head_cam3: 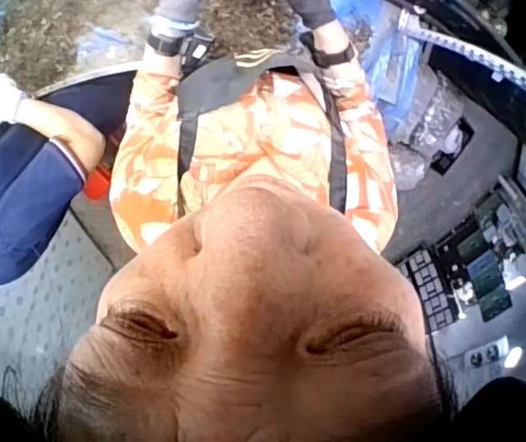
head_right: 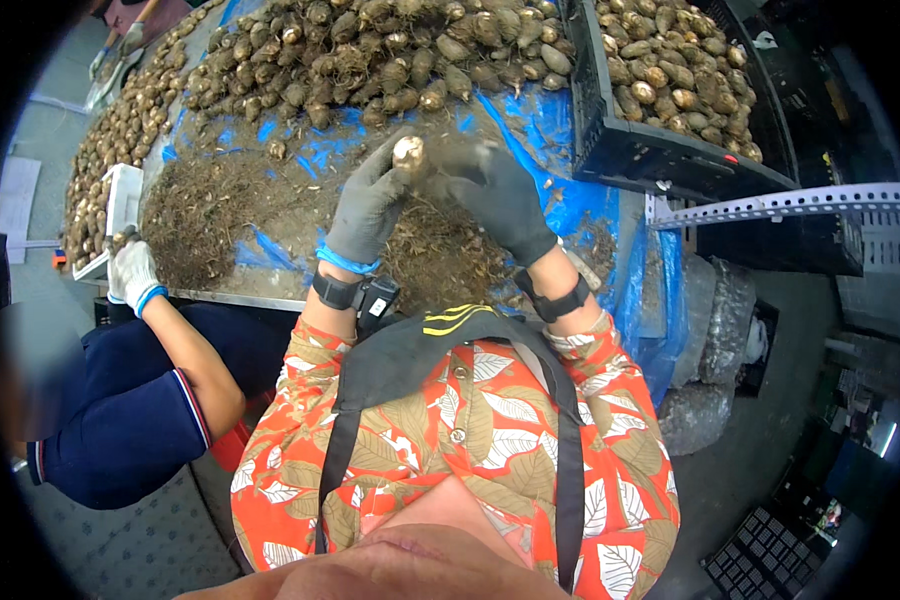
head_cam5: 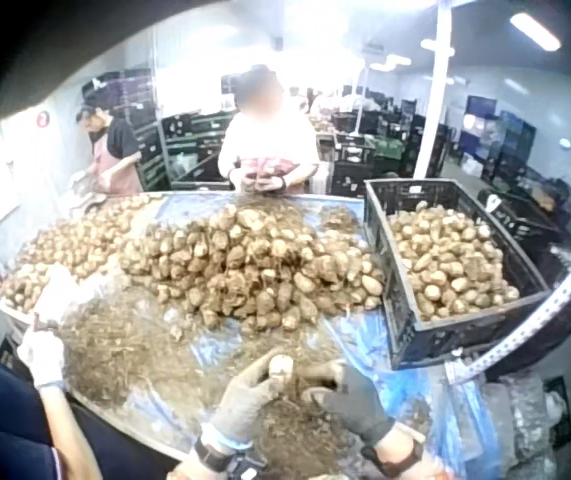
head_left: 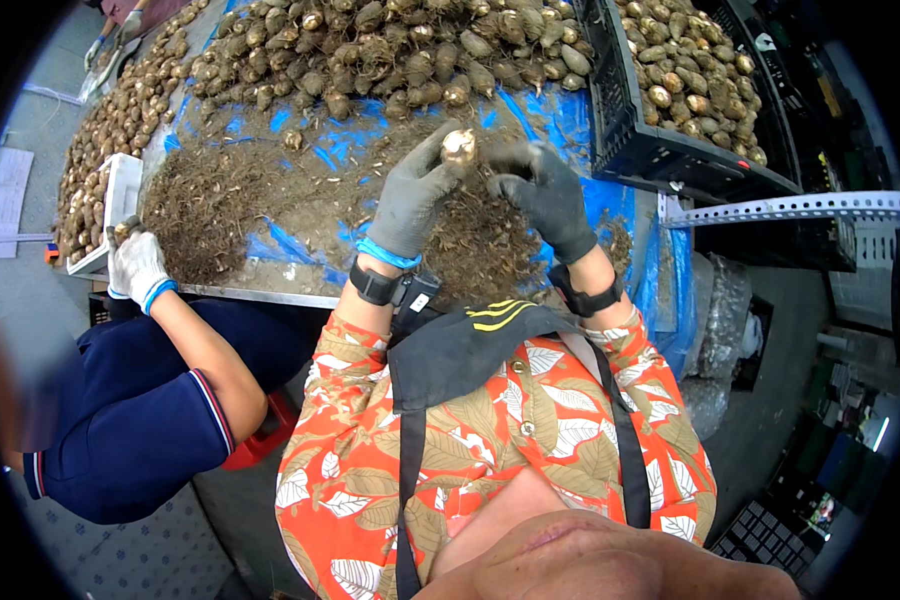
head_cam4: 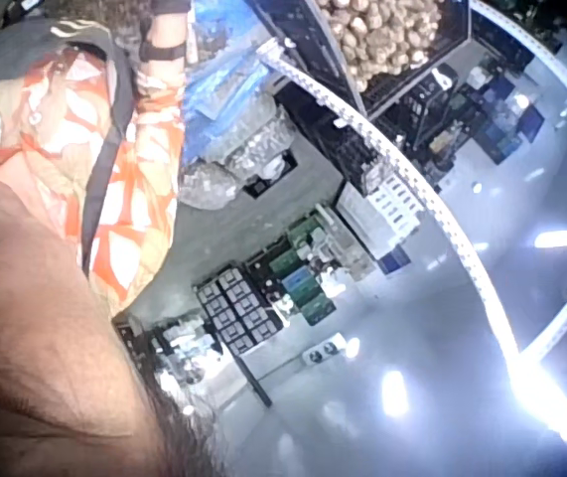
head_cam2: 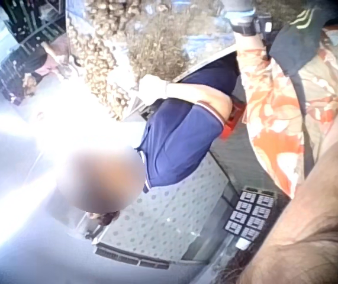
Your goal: The person is cleaning tubers by hand, removing dirt and root hairs while wearing gloves.
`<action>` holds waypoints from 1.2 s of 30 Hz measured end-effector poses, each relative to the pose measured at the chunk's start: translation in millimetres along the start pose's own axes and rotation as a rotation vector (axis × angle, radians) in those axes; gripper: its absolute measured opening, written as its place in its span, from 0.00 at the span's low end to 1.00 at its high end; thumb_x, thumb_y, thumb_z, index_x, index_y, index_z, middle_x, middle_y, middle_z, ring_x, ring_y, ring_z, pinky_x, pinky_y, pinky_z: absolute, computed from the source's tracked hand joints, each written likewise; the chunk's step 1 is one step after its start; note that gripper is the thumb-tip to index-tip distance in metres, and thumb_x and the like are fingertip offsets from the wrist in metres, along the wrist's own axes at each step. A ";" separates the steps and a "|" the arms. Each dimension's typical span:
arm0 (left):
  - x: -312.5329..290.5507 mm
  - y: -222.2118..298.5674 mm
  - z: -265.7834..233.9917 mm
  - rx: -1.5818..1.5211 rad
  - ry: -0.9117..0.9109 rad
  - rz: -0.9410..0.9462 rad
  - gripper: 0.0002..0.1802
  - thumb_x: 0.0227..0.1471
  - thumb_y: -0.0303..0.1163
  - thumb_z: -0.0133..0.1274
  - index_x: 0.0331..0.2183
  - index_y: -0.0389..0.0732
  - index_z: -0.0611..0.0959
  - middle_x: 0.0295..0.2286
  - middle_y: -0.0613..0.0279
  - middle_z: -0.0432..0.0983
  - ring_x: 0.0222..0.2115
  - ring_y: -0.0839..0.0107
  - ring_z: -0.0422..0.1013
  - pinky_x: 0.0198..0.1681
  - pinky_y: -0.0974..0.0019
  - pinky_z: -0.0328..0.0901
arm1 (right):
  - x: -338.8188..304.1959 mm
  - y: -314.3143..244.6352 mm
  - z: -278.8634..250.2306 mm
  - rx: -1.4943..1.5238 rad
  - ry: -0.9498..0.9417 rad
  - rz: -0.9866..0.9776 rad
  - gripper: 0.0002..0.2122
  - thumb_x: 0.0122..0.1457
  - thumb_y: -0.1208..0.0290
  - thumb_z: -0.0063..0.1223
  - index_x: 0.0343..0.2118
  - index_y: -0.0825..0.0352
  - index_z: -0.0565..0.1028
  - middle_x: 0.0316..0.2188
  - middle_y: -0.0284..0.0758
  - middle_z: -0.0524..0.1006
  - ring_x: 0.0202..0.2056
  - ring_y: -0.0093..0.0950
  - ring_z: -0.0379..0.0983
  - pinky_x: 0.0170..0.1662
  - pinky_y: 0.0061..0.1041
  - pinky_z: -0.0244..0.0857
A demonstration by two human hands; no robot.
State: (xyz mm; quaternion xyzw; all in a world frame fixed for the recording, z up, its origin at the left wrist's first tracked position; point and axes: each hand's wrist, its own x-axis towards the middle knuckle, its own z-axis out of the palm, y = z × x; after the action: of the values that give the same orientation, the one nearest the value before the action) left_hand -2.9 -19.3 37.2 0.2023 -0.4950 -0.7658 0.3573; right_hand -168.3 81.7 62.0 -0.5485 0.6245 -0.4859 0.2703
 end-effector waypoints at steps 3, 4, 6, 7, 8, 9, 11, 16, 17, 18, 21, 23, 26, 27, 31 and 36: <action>-13.3 11.9 7.1 -0.027 -0.121 -0.032 0.36 0.48 0.26 0.54 0.58 0.31 0.63 0.51 0.57 0.67 0.49 0.72 0.66 0.53 0.69 0.60 | 3.3 -33.1 11.3 -0.007 0.124 -0.130 0.19 0.46 0.64 0.57 0.42 0.63 0.78 0.34 0.39 0.77 0.36 0.36 0.72 0.41 0.29 0.64; -15.5 13.0 8.0 0.019 -0.143 -0.013 0.36 0.47 0.25 0.54 0.58 0.31 0.63 0.51 0.57 0.67 0.49 0.72 0.66 0.53 0.69 0.60 | 1.0 -34.5 13.7 -0.078 0.153 -0.173 0.18 0.46 0.64 0.57 0.42 0.62 0.78 0.34 0.39 0.77 0.35 0.36 0.72 0.41 0.29 0.65; -18.9 14.6 4.8 0.073 -0.128 -0.013 0.36 0.46 0.25 0.54 0.58 0.32 0.64 0.51 0.57 0.67 0.48 0.73 0.66 0.53 0.69 0.61 | -2.2 -35.0 19.4 -0.216 0.200 -0.267 0.18 0.46 0.64 0.57 0.42 0.61 0.78 0.33 0.39 0.76 0.35 0.37 0.71 0.40 0.30 0.65; -20.2 14.7 2.4 0.102 -0.116 -0.010 0.36 0.46 0.25 0.54 0.58 0.32 0.64 0.51 0.57 0.67 0.48 0.73 0.66 0.52 0.69 0.61 | -8.0 -34.6 22.0 -0.259 0.198 -0.207 0.15 0.47 0.65 0.55 0.40 0.60 0.78 0.34 0.38 0.76 0.35 0.38 0.71 0.40 0.33 0.65; -21.9 14.3 0.8 0.048 -0.075 0.001 0.36 0.46 0.25 0.54 0.58 0.33 0.64 0.50 0.57 0.68 0.47 0.73 0.67 0.52 0.69 0.62 | -9.6 -27.8 22.6 -0.293 0.067 -0.209 0.13 0.48 0.69 0.55 0.38 0.61 0.79 0.32 0.37 0.76 0.34 0.35 0.71 0.39 0.31 0.65; -23.1 15.6 0.8 -0.015 -0.039 0.002 0.36 0.45 0.25 0.54 0.58 0.34 0.64 0.49 0.58 0.68 0.47 0.73 0.67 0.51 0.70 0.62 | -12.4 -19.5 20.2 -0.331 -0.063 -0.197 0.11 0.49 0.73 0.54 0.37 0.63 0.79 0.30 0.36 0.76 0.33 0.32 0.72 0.39 0.29 0.65; -24.9 19.6 -3.8 -0.020 -0.004 0.015 0.36 0.45 0.25 0.54 0.58 0.35 0.65 0.48 0.58 0.70 0.46 0.74 0.68 0.49 0.70 0.63 | -21.2 6.7 20.5 -0.458 -0.318 -0.071 0.07 0.51 0.76 0.53 0.33 0.65 0.79 0.27 0.35 0.76 0.33 0.30 0.73 0.38 0.27 0.66; -18.8 18.5 -11.7 0.167 -0.079 0.044 0.36 0.46 0.25 0.54 0.58 0.35 0.65 0.46 0.60 0.71 0.42 0.75 0.68 0.45 0.70 0.65 | -19.1 -9.7 8.4 -0.216 -0.014 -0.004 0.13 0.50 0.64 0.55 0.39 0.58 0.79 0.31 0.38 0.76 0.36 0.36 0.72 0.41 0.32 0.65; -20.7 18.1 -12.7 0.108 -0.096 0.034 0.36 0.45 0.25 0.55 0.58 0.35 0.65 0.46 0.60 0.71 0.42 0.75 0.68 0.45 0.71 0.65 | -11.4 -32.5 11.7 -0.195 0.069 -0.071 0.13 0.49 0.64 0.55 0.39 0.58 0.79 0.31 0.37 0.76 0.35 0.35 0.72 0.40 0.31 0.65; -22.1 17.1 -10.1 0.044 -0.117 0.025 0.36 0.45 0.25 0.55 0.57 0.35 0.65 0.46 0.60 0.71 0.42 0.75 0.68 0.46 0.71 0.65 | -5.4 -49.2 15.6 -0.179 0.155 -0.136 0.14 0.48 0.64 0.56 0.39 0.58 0.80 0.31 0.37 0.76 0.35 0.34 0.72 0.40 0.30 0.65; -19.1 22.0 -9.2 0.120 -0.148 0.014 0.37 0.44 0.26 0.56 0.57 0.33 0.64 0.46 0.60 0.70 0.43 0.74 0.69 0.45 0.71 0.65 | 4.1 -49.2 21.3 -0.128 0.122 -0.224 0.16 0.49 0.68 0.53 0.42 0.59 0.79 0.29 0.35 0.76 0.33 0.33 0.71 0.39 0.29 0.65; -15.9 19.4 -9.8 0.111 -0.122 0.016 0.38 0.44 0.26 0.57 0.57 0.33 0.64 0.46 0.60 0.70 0.43 0.74 0.68 0.46 0.71 0.64 | 8.0 -43.4 25.1 -0.278 0.169 -0.347 0.12 0.51 0.69 0.50 0.38 0.60 0.80 0.29 0.36 0.76 0.33 0.34 0.71 0.39 0.31 0.64; -13.1 12.3 -12.6 0.019 -0.048 0.020 0.37 0.43 0.26 0.57 0.57 0.34 0.66 0.47 0.60 0.70 0.45 0.74 0.66 0.49 0.70 0.62 | 5.2 -20.8 13.3 -0.141 -0.242 -0.235 0.11 0.52 0.77 0.48 0.37 0.65 0.79 0.29 0.33 0.76 0.31 0.24 0.71 0.35 0.23 0.65; -11.7 14.1 -15.8 0.081 -0.028 0.031 0.38 0.43 0.26 0.57 0.57 0.35 0.66 0.47 0.60 0.70 0.46 0.74 0.66 0.50 0.70 0.62 | 3.1 -18.0 9.1 -0.200 -0.441 -0.069 0.09 0.52 0.77 0.50 0.35 0.67 0.78 0.28 0.33 0.76 0.32 0.23 0.71 0.36 0.24 0.66; -5.4 30.6 -18.8 0.296 -0.058 -0.079 0.40 0.42 0.30 0.59 0.58 0.37 0.65 0.49 0.59 0.69 0.47 0.74 0.65 0.52 0.68 0.61 | 6.5 -19.7 0.7 -0.038 -0.324 0.126 0.15 0.49 0.79 0.52 0.43 0.67 0.76 0.30 0.30 0.75 0.33 0.21 0.71 0.38 0.22 0.66; 3.2 25.2 -7.6 0.394 -0.150 -0.059 0.43 0.40 0.31 0.59 0.59 0.41 0.64 0.48 0.56 0.69 0.46 0.73 0.66 0.52 0.69 0.60 | 25.2 -34.5 9.6 -0.133 0.040 -0.066 0.27 0.44 0.63 0.60 0.50 0.62 0.74 0.36 0.41 0.76 0.36 0.32 0.73 0.42 0.27 0.65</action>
State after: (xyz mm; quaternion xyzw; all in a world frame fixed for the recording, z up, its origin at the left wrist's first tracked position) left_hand 8.8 -32.8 56.8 0.2250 -0.6543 -0.6773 0.2501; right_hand -151.7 57.4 94.4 -0.5757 0.6421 -0.4631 0.2045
